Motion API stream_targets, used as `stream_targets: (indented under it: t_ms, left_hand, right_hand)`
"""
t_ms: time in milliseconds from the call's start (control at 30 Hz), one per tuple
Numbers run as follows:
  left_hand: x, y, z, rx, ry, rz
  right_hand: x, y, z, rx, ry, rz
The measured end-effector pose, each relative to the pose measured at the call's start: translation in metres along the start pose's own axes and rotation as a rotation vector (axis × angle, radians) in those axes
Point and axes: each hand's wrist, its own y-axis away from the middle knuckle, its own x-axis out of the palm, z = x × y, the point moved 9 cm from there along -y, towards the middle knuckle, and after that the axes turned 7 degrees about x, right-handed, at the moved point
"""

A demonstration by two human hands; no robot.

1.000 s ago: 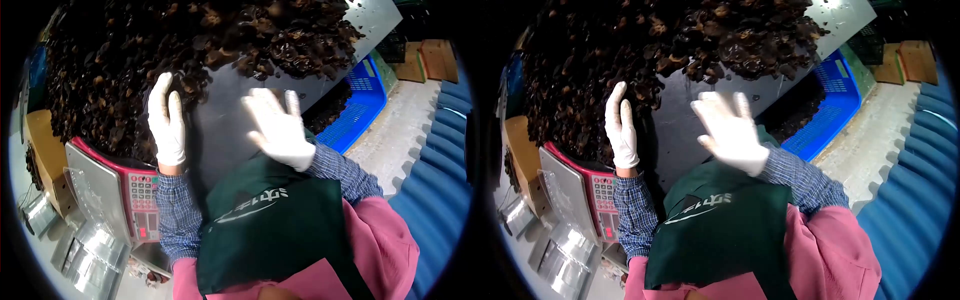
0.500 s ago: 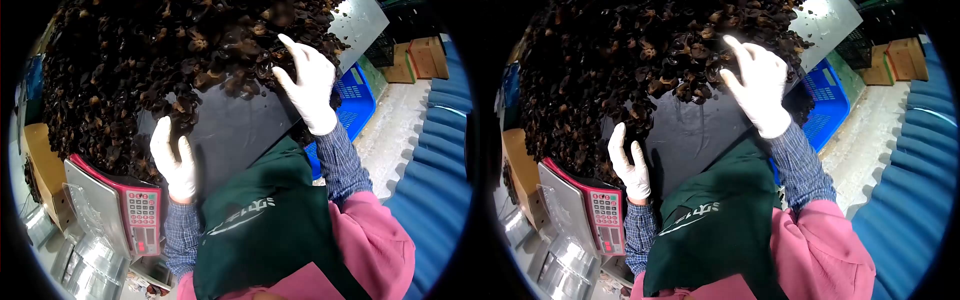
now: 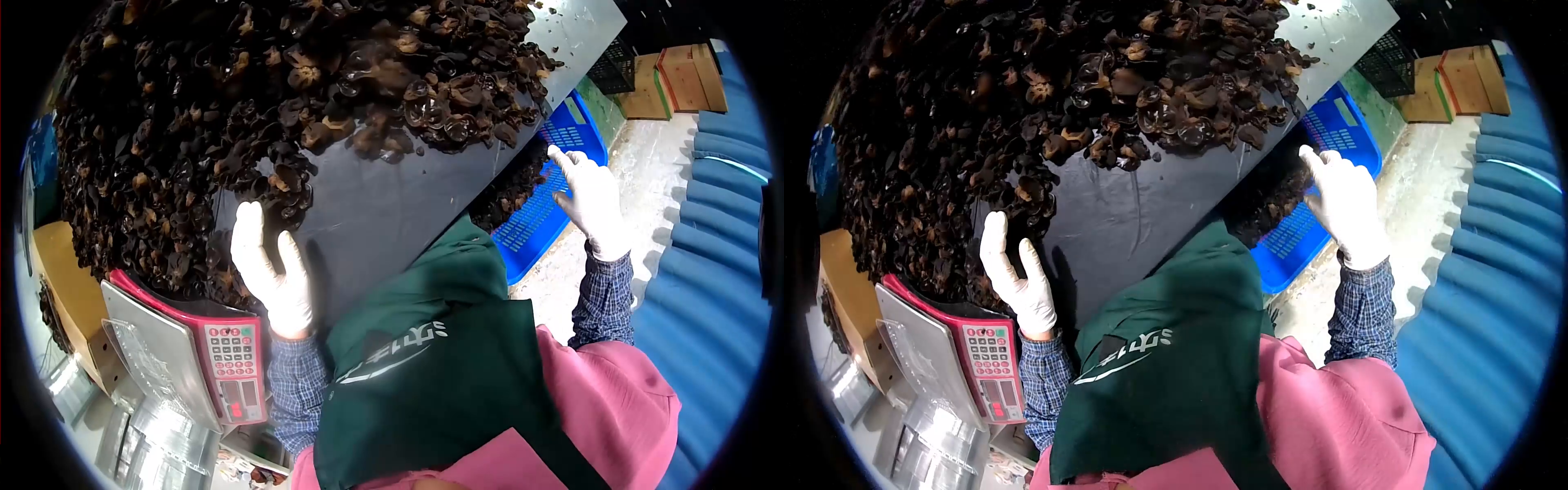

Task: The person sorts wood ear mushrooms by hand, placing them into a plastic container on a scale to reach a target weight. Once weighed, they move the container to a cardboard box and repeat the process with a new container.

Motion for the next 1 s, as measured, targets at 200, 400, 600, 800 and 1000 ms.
stream_targets:
  t_ms: [200, 400, 600, 800, 1000]
  left_hand:
    - [-0.008, -0.001, 0.004, -0.006, -0.017, -0.04]
    - [-0.009, -0.002, -0.002, 0.014, -0.057, -0.018]
    - [-0.017, -0.002, 0.0, -0.046, -0.088, -0.025]
    - [-0.011, 0.001, 0.013, -0.06, -0.02, -0.059]
    - [-0.016, -0.004, 0.01, -0.009, -0.094, -0.056]
  right_hand:
    - [-0.004, -0.028, 0.008, 0.118, -0.009, -0.097]
    - [-0.021, -0.084, 0.098, -0.252, -0.198, -0.487]
    - [-0.007, -0.09, 0.032, 0.138, -0.85, -0.304]
    - [0.026, -0.051, -0.011, 0.376, -1.008, 0.173]
    - [-0.01, -0.035, 0.014, -0.094, -0.239, -0.074]
